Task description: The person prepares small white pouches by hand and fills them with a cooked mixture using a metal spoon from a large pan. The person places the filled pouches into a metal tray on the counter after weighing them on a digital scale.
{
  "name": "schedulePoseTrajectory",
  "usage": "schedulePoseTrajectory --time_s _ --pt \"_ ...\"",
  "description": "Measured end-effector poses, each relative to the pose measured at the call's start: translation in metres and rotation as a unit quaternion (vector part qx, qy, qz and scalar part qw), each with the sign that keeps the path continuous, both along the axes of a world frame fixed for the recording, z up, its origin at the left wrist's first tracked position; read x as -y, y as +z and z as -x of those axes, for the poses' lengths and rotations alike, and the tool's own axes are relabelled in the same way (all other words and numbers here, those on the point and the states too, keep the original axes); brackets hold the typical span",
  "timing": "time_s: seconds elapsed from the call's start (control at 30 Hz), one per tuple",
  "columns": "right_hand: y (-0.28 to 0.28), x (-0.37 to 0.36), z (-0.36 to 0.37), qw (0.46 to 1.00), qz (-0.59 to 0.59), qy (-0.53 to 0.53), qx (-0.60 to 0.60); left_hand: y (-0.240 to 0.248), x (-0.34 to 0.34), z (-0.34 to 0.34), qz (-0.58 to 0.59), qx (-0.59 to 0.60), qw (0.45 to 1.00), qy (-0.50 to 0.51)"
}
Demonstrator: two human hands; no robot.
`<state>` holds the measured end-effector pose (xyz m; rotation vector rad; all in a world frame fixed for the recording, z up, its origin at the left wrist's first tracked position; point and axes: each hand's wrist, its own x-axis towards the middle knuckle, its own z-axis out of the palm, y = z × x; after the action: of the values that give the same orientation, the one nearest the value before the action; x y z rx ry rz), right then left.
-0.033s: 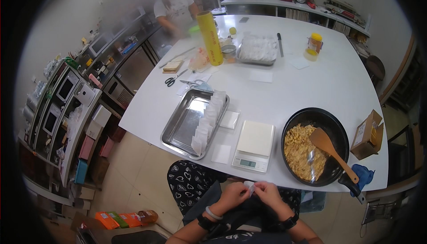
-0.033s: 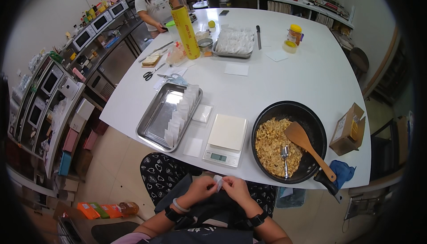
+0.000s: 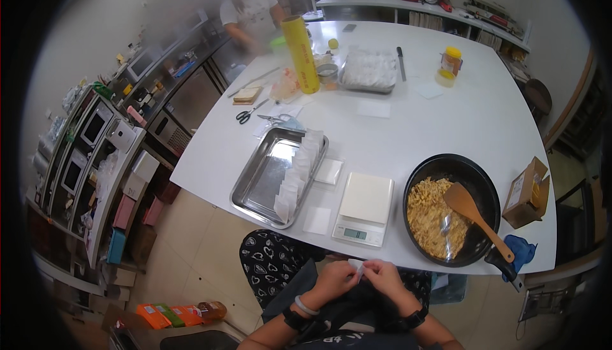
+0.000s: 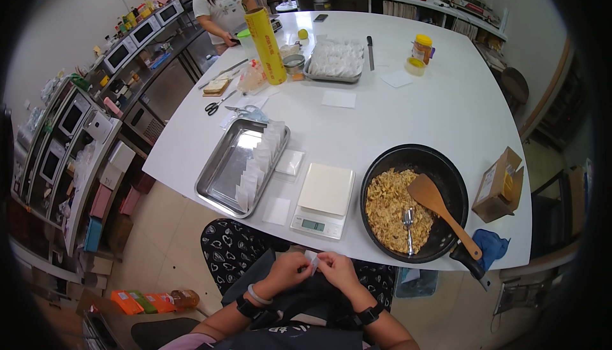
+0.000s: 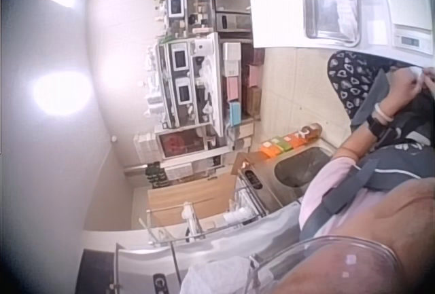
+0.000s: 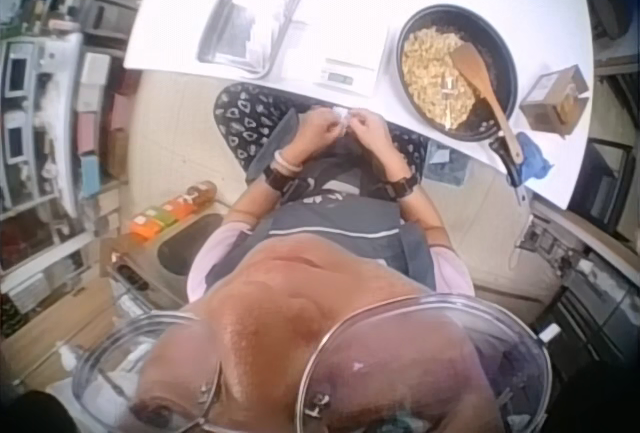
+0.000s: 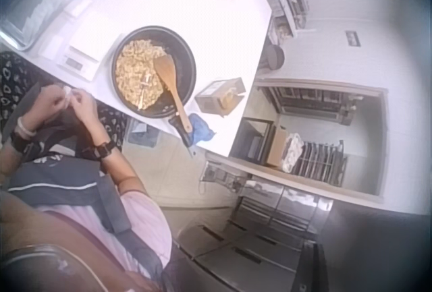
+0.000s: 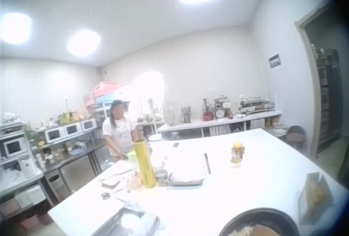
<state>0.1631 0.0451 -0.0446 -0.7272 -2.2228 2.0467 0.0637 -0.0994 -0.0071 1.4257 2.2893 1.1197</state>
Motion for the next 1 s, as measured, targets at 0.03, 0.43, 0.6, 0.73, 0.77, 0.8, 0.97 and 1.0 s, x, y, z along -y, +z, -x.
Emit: schedulePoseTrajectory --time_s 0.03,0.43,0.6,0.73,0.77,0.8,0.97,1.0 --pt "-0.001 0.001 0.000 1.000 0.001 0.000 0.000 0.001 0.000 -0.001 0.001 0.000 1.000 0.000" --pt "-0.002 0.000 0.003 0.996 -0.017 0.082 -0.022 0.002 -0.007 -0.008 -0.009 -0.127 0.992 -0.011" --pt "-0.016 -0.004 0.000 0.998 -0.051 -0.007 -0.024 0.021 -0.011 -0.002 -0.067 -0.096 0.985 0.130" --pt "-0.009 -0.002 0.000 0.998 0.026 0.001 -0.053 -0.032 0.001 0.004 -0.093 0.235 0.943 0.217" --pt "0.000 -0.001 0.002 0.999 0.033 0.027 -0.024 -0.044 0.007 0.003 -0.093 0.234 0.942 0.220" --pt "0.004 -0.003 0.001 0.998 0.040 0.049 0.007 -0.037 0.007 0.002 -0.094 0.352 0.909 0.205" --pt "-0.022 -0.004 -0.001 0.999 0.030 0.018 -0.031 -0.037 0.003 0.002 -0.182 0.390 0.872 0.235" --pt "-0.017 -0.004 -0.001 0.999 0.052 0.007 -0.008 -0.034 0.003 0.003 -0.200 0.401 0.865 0.226"
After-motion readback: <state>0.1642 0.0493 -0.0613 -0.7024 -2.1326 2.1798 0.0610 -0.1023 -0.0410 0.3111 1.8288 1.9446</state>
